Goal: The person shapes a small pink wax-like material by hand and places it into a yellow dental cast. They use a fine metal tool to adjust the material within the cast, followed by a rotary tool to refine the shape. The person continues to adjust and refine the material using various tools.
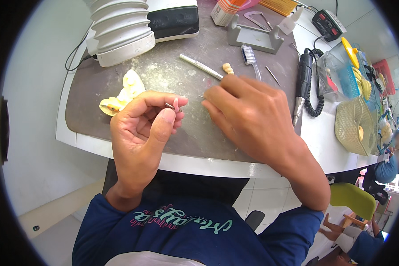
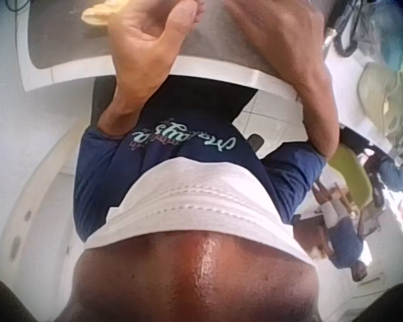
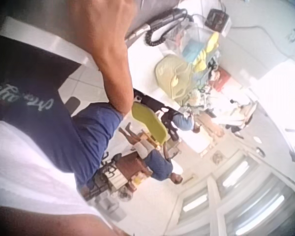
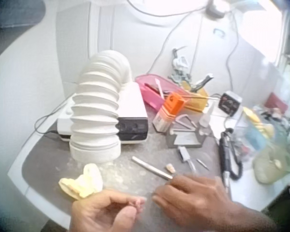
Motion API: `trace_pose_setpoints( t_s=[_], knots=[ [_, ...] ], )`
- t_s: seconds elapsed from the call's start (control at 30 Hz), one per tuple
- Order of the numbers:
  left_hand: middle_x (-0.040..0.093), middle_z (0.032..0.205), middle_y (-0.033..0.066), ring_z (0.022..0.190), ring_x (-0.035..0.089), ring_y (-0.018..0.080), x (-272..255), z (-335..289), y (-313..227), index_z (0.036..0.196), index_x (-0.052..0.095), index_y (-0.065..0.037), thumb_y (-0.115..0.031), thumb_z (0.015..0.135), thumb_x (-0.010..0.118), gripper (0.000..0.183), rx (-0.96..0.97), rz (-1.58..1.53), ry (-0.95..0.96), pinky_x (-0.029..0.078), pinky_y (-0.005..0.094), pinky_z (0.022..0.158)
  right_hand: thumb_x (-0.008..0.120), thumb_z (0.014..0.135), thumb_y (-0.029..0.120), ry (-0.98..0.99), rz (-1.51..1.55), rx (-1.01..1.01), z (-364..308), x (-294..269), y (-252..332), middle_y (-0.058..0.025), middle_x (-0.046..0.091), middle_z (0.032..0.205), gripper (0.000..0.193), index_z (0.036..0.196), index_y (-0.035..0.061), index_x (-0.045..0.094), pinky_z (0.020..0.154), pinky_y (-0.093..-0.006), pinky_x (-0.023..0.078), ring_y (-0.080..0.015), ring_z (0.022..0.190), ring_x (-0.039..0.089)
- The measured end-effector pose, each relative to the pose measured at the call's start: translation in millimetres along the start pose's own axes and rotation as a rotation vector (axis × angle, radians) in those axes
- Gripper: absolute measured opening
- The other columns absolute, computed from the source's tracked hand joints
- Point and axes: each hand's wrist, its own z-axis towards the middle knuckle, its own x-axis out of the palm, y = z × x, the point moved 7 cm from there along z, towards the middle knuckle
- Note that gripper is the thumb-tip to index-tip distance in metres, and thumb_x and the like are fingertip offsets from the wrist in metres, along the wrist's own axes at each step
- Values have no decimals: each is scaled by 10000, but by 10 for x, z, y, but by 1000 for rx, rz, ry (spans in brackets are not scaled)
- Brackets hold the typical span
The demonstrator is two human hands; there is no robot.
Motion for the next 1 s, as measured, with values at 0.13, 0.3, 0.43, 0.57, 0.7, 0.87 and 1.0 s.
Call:
trace_pose_setpoints(
  t_s=[0.13, 0.3, 0.43, 0.57, 0.7, 0.87, 1.0],
  knots=[
    [681, 980, 72, 850, 622, 73, 24, 19, 34, 1054, 676, 55, 3, 942, 601, 144, 3, 55, 6, 501, 224, 770, 765, 770, 1, -239, 114, 19, 43, -227, -50, -117, 689, 907, 278, 1044, 35, 735, 647, -303, 538, -216, 758, 674],
    [669, 928, 56, 819, 621, 73, 35, 34, 48, 1048, 671, 58, 14, 941, 609, 132, 23, 102, 20, 498, 225, 747, 768, 774, 25, -131, 331, -134, 164, -234, 123, -88, 671, 882, 277, 1047, 64, 756, 611, -302, 528, -206, 700, 651],
    [669, 926, 54, 827, 627, 77, 48, 46, 40, 1125, 611, 44, -3, 962, 604, 170, -15, -10, -3, 502, 222, 755, 772, 775, 35, -98, 317, -106, 142, -181, 117, -80, 654, 854, 210, 981, 73, 760, 601, -299, 520, -220, 700, 655],
    [677, 1010, 86, 889, 634, 102, 74, 61, 45, 1252, 531, 21, -93, 993, 612, 294, -47, 84, 26, 498, 227, 785, 766, 791, 30, -56, 436, -50, 145, -126, -10, -85, 664, 856, 162, 952, 43, 749, 620, -286, 524, -202, 715, 665],
    [650, 1130, 123, 905, 649, 124, 74, 84, 47, 1301, 512, 43, -39, 998, 557, 318, -46, 201, 43, 525, 249, 813, 743, 842, 34, 4, 612, 111, 157, 24, -187, -69, 691, 861, 114, 954, 12, 733, 659, -252, 529, -130, 739, 663],
    [596, 1250, 151, 909, 661, 142, 63, 70, 39, 1350, 486, 55, 17, 987, 504, 365, 21, 281, 17, 547, 260, 822, 716, 870, 60, -18, 842, 367, 101, 144, -378, -68, 706, 775, 96, 954, 14, 715, 628, -233, 503, -88, 666, 633],
    [657, 1069, 134, 860, 693, 158, 113, 81, 39, 1246, 549, 43, 12, 958, 577, 291, -2, 236, -10, 569, 261, 747, 718, 866, 66, -82, 931, 454, 36, 88, -457, -59, 703, 761, 118, 968, 9, 701, 638, -240, 508, -76, 671, 626]
  ],
)
